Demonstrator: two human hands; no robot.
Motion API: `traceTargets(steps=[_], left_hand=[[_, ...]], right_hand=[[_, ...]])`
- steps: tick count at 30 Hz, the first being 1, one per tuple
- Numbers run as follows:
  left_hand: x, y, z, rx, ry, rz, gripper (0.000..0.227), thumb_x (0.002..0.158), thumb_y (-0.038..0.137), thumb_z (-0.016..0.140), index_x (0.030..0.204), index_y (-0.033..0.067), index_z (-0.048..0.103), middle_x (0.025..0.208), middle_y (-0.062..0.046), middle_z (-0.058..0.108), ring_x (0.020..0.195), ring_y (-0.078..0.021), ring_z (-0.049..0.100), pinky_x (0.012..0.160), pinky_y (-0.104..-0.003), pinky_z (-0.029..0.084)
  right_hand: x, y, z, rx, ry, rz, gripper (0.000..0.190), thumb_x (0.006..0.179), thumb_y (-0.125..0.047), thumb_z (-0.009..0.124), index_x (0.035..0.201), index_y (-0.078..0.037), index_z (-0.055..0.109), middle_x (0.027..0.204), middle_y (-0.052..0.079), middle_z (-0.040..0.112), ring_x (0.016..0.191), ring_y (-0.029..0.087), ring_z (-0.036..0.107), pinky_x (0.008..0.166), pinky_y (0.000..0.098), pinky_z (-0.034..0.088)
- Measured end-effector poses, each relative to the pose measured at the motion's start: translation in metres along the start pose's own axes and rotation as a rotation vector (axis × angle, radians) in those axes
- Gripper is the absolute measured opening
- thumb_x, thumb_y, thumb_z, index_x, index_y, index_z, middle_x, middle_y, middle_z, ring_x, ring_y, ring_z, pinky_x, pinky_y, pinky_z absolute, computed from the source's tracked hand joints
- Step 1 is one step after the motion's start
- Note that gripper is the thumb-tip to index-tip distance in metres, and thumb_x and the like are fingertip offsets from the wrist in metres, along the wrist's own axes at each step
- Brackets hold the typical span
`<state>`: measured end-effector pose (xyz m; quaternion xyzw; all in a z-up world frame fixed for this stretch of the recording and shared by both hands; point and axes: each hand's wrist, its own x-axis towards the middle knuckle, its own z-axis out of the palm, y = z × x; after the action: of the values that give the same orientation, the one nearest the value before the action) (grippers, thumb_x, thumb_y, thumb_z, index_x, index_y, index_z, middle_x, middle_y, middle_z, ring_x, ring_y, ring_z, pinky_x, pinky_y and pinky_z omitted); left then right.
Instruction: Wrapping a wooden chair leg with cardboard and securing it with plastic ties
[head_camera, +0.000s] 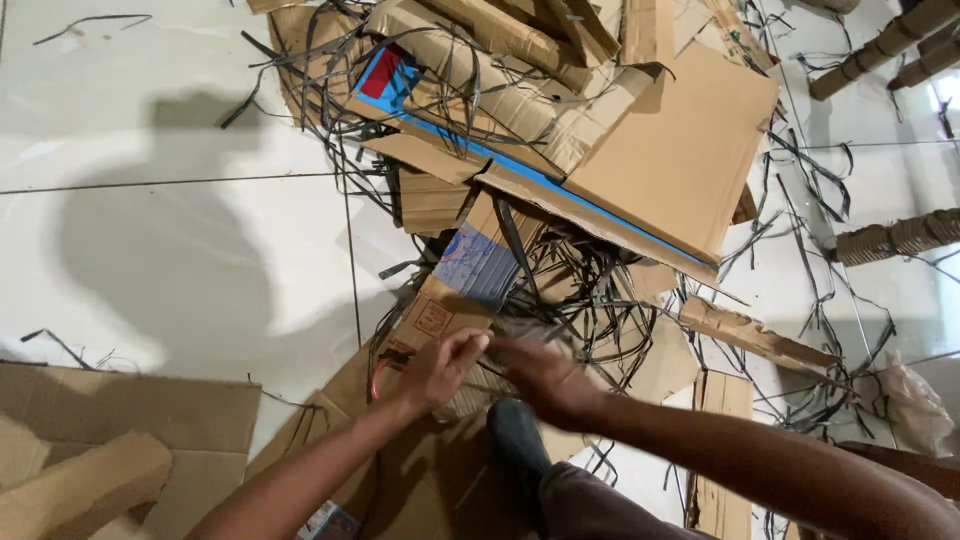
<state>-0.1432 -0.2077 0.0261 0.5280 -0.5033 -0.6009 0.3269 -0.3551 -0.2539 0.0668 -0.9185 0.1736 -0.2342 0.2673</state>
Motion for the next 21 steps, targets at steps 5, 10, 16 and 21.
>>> traceTargets(steps=[5,10,16,21], left_hand=[[0.009,-0.023,-0.004,-0.007,0.027,-0.086,0.062,0.097,0.057,0.037,0.130,0.0139,0.066,0.112,-0.008,0.070,0.091,-0.0211,0.060,0.072,-0.034,0.050],[0.002,-0.045,-0.026,0.020,0.118,0.096,0.049,0.104,0.046,0.035,0.127,0.0171,0.068,0.135,-0.008,0.070,0.122,-0.0258,0.066,0.100,-0.040,0.048],[-0.007,-0.073,-0.035,-0.485,-0.097,-0.081,0.048,0.107,0.037,0.035,0.125,0.0026,0.063,0.112,-0.020,0.074,0.097,-0.0312,0.076,0.079,-0.041,0.064],[-0.040,-0.035,-0.038,-0.173,-0.037,-0.354,0.048,0.107,0.041,0.039,0.112,0.0104,0.075,0.082,-0.010,0.076,0.062,-0.0183,0.070,0.059,-0.029,0.056]], right_hand=[[0.010,-0.024,0.013,0.002,-0.232,-0.028,0.033,0.095,-0.002,0.058,0.126,0.010,0.060,0.132,0.030,0.060,0.116,0.042,0.062,0.096,0.0488,0.056],[0.028,-0.027,0.012,0.020,-0.218,-0.155,0.031,0.099,0.001,0.048,0.125,0.011,0.060,0.139,0.028,0.058,0.123,0.041,0.063,0.100,0.0471,0.054],[0.019,-0.024,0.039,0.214,-0.394,-0.160,0.013,0.100,-0.005,0.058,0.111,-0.001,0.063,0.124,0.014,0.064,0.100,0.029,0.069,0.091,0.0399,0.057],[0.019,0.029,0.065,-0.301,-1.158,-0.219,0.015,0.086,-0.011,0.062,0.089,-0.007,0.075,0.080,0.016,0.069,0.070,0.039,0.071,0.050,0.0518,0.059]])
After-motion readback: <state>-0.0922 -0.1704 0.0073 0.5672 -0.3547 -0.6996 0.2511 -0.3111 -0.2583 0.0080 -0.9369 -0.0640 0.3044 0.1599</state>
